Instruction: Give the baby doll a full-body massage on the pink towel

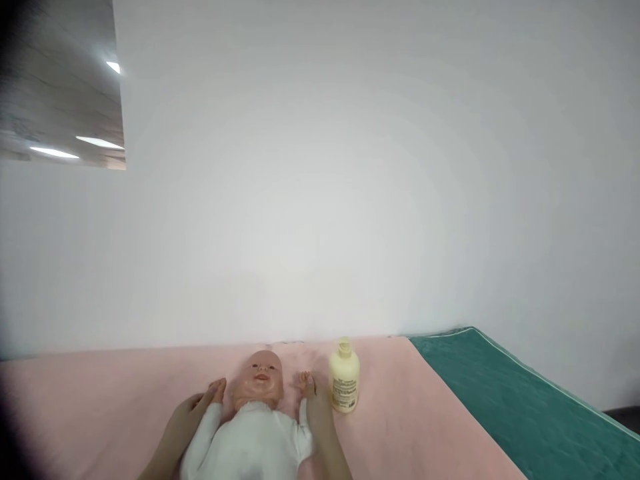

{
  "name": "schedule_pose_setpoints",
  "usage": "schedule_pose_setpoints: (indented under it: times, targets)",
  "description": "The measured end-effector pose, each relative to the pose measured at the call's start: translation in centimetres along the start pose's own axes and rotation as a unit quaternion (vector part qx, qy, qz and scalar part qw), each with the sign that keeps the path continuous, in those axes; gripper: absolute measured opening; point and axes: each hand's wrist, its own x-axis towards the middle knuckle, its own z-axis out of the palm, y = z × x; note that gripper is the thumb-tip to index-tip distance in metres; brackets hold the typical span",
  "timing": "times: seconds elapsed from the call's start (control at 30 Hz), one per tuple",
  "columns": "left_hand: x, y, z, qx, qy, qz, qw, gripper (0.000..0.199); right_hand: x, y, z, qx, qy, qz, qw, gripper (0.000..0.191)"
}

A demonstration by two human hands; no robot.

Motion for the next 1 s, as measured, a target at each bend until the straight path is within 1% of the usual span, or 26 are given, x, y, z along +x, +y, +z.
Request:
schedule_pose_setpoints:
  times: [0.1, 0.17, 0.23, 0.3, 0.37, 0.47, 0.53, 0.63, 0.73, 0.83, 0.9, 1.0]
  targets:
    - [0.5, -0.4, -0.1, -0.001, 0.016, -0.013, 1.0, 0.05, 0.1, 0.1, -0.3, -0.012, -0.01, 0.004, 1.0, 0.054]
    - [0.3, -0.3, -0.1, -0.003, 0.022, -0.014, 1.0, 0.051, -0.1, -0.2, -0.3, -0.017, -0.01, 0.003, 1.0, 0.054]
    - [-0.2, -0.1, -0.1, -0.004, 0.029, -0.01, 1.0, 0.054, -0.7, -0.6, -0.3, -0.019, -0.012, 0.0, 1.0, 0.054]
    - [-1.0, 0.4, -0.2, 0.003, 0.05, 0.0, 0.999, 0.059, -1.6, -1.1, -0.3, -0.017, -0.018, -0.018, 1.0, 0.052]
    - [-2.1, 0.9, -0.3, 0.012, 0.072, 0.016, 0.997, 0.062, -2.6, -1.6, -0.3, -0.018, -0.021, -0.046, 0.999, 0.05]
    - [-3.9, 1.6, -0.4, 0.019, 0.099, 0.051, 0.994, 0.061, -4.1, -2.4, -0.4, -0.035, -0.002, -0.082, 0.996, 0.048]
    - [-5.1, 1.7, -0.4, 0.016, 0.111, 0.077, 0.991, 0.062, -5.0, -2.8, -0.6, -0.044, 0.009, -0.091, 0.995, 0.047]
    - [-6.6, 1.6, -0.6, 0.011, 0.126, 0.1, 0.987, 0.063, -6.5, -3.3, -0.9, -0.047, 0.008, -0.098, 0.994, 0.043]
    - [-8.4, 1.2, -1.2, 0.019, 0.151, 0.097, 0.984, 0.065, -8.5, -4.0, -1.4, -0.052, 0.011, -0.092, 0.994, 0.041]
    - [-10.8, 0.6, -2.2, 0.043, 0.177, 0.07, 0.981, 0.068, -11.1, -4.7, -2.2, -0.051, 0.012, -0.067, 0.996, 0.04]
    - [-12.6, 0.0, -2.9, 0.064, 0.191, 0.059, 0.978, 0.068, -12.8, -5.0, -2.7, -0.04, -0.01, -0.053, 0.998, 0.038]
    - [-15.0, -1.3, -3.9, 0.093, 0.212, 0.08, 0.969, 0.065, -15.0, -5.1, -3.6, -0.027, -0.033, -0.051, 0.998, 0.038]
